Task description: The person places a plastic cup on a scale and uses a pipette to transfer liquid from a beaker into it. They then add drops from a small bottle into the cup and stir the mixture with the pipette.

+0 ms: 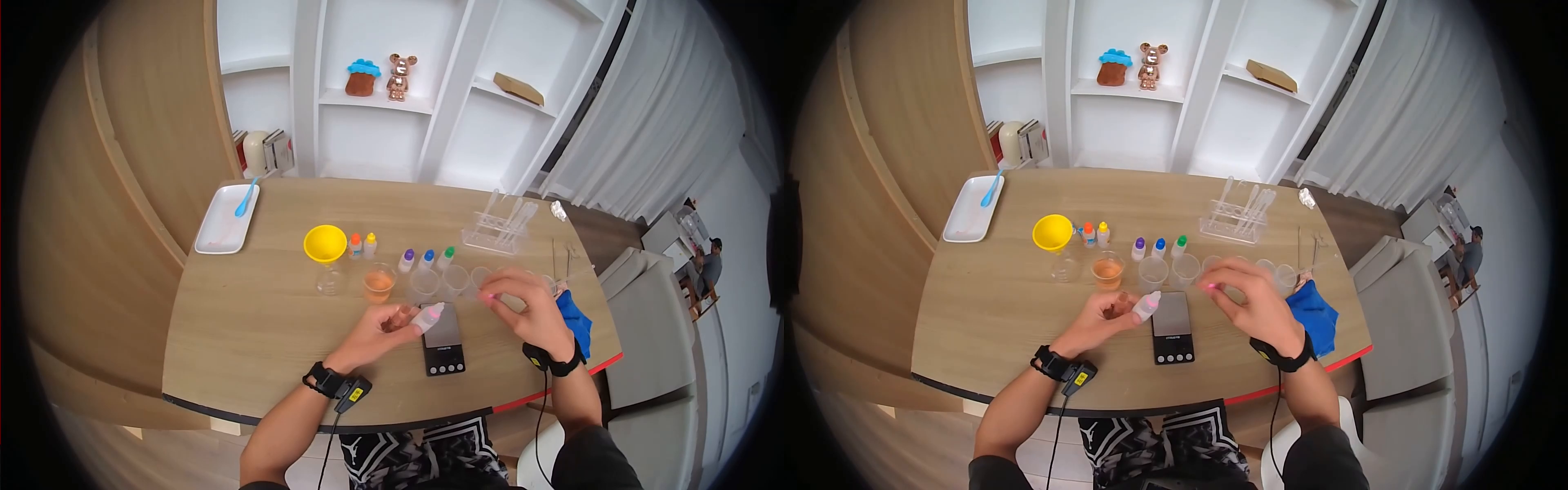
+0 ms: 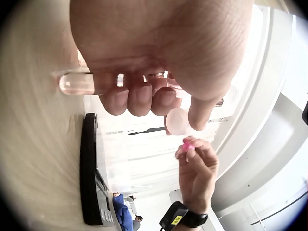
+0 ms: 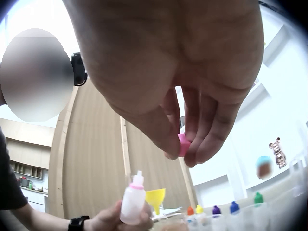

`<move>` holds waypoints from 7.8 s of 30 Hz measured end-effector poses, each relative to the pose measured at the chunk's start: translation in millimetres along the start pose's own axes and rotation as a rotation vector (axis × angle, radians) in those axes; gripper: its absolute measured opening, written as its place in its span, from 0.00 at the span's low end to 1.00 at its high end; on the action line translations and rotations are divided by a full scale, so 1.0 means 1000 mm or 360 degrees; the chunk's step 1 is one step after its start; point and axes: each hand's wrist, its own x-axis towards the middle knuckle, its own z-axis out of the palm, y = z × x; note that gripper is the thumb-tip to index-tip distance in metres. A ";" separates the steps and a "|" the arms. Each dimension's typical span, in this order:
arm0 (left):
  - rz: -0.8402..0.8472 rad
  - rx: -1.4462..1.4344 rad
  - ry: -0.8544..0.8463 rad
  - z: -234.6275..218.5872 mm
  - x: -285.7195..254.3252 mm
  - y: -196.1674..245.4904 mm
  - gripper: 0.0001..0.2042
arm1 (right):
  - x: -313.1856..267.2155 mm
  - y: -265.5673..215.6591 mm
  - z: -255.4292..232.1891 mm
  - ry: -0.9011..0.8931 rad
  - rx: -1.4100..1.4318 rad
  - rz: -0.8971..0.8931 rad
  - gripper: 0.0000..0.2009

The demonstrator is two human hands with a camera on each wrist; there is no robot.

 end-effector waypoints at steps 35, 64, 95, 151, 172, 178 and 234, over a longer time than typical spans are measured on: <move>0.0112 -0.0243 0.0165 -0.002 -0.012 0.003 0.25 | 0.064 0.006 0.036 -0.0476 0.0565 -0.0282 0.14; 0.0199 -0.0177 0.0051 0.022 0.005 0.008 0.09 | 0.054 0.027 -0.032 -0.0528 0.0401 -0.0095 0.12; 0.0245 -0.0126 -0.0003 0.020 0.000 0.009 0.08 | 0.052 0.002 -0.006 -0.0215 0.0042 -0.0546 0.16; 0.0282 -0.0326 0.0221 0.017 0.004 0.002 0.15 | -0.042 0.057 -0.007 -0.0486 -0.0414 -0.0075 0.12; 0.0335 -0.0133 0.0250 0.011 0.001 0.000 0.12 | 0.030 -0.021 -0.009 -0.0391 0.0140 -0.0403 0.06; 0.0254 -0.0274 0.0274 0.016 -0.001 0.016 0.12 | 0.049 -0.015 0.012 -0.0541 0.0100 -0.0452 0.08; 0.0063 -0.0057 0.0258 0.007 -0.005 0.008 0.14 | 0.054 -0.002 0.023 -0.0402 -0.0622 -0.0419 0.17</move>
